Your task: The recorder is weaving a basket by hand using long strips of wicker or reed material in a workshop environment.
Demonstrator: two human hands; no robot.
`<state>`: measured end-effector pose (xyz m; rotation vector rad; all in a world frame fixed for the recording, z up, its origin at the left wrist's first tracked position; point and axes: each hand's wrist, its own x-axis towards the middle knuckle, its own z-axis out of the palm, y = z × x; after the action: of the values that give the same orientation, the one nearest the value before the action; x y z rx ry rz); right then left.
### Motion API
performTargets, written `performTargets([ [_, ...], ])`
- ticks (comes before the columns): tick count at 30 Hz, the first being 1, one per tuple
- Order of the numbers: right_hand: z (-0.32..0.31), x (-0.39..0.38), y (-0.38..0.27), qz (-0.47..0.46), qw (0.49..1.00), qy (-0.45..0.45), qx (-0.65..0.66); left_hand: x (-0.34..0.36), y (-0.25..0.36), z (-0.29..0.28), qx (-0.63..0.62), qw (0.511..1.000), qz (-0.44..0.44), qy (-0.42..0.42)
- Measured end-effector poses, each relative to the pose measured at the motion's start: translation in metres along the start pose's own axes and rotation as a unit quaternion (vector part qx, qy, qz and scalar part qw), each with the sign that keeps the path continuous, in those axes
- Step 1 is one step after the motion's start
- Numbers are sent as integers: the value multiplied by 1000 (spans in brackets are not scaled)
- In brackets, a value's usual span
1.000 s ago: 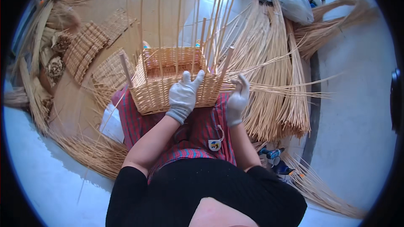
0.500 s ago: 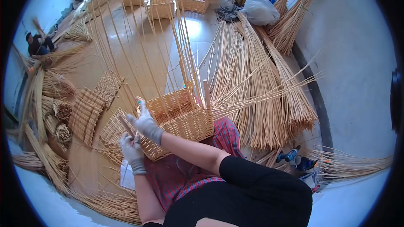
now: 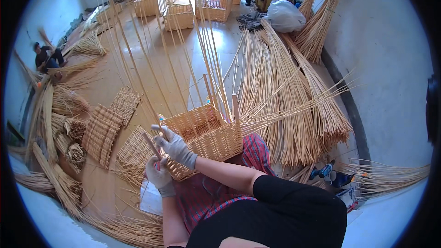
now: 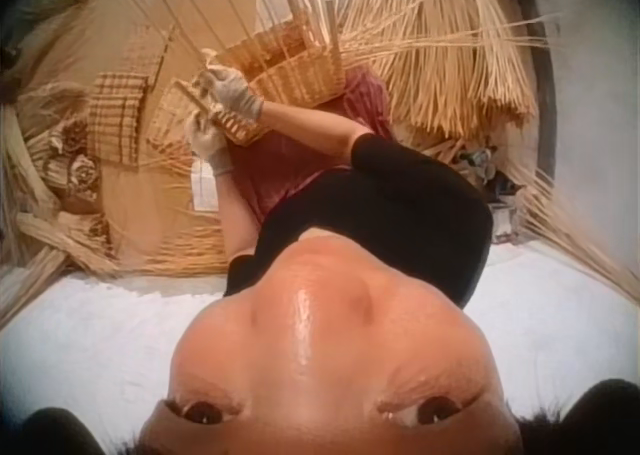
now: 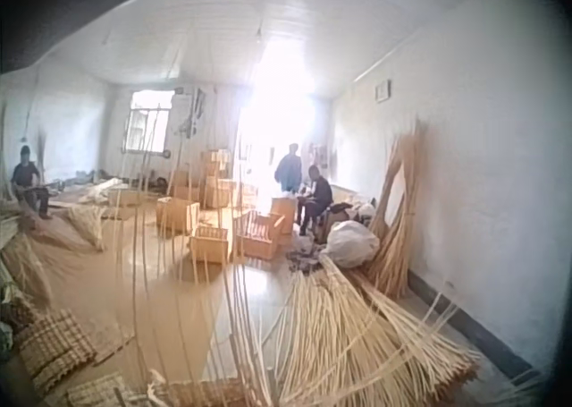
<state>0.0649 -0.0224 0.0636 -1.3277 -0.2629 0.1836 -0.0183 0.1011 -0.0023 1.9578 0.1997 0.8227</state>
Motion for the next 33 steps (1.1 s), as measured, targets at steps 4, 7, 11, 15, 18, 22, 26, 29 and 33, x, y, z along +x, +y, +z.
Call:
performTargets([
  [4,-1,-13,-19,-285,941,127,-129,-7,1,-6,69,994,81,-32],
  [7,-4,-20,-19,-287,950,54,-115,-12,-4,-11,106,988,90,-64],
  [11,-20,-32,-9,-131,990,-5,-50,-4,-4,-17,142,980,97,-99],
  [15,-38,-50,9,26,994,15,103,5,15,-23,151,971,140,-123],
  [18,-51,-54,24,-20,988,40,145,3,36,-17,140,976,156,-56],
  [22,-75,-57,29,-15,977,7,211,10,50,9,183,967,-15,-178],
  [26,-90,-43,9,126,978,159,51,25,52,29,204,932,-82,-288],
  [29,-76,-5,-10,-261,896,118,-339,24,50,38,257,926,-57,-271],
  [33,-71,23,-21,-248,911,75,-321,19,40,44,271,918,-80,-277],
])
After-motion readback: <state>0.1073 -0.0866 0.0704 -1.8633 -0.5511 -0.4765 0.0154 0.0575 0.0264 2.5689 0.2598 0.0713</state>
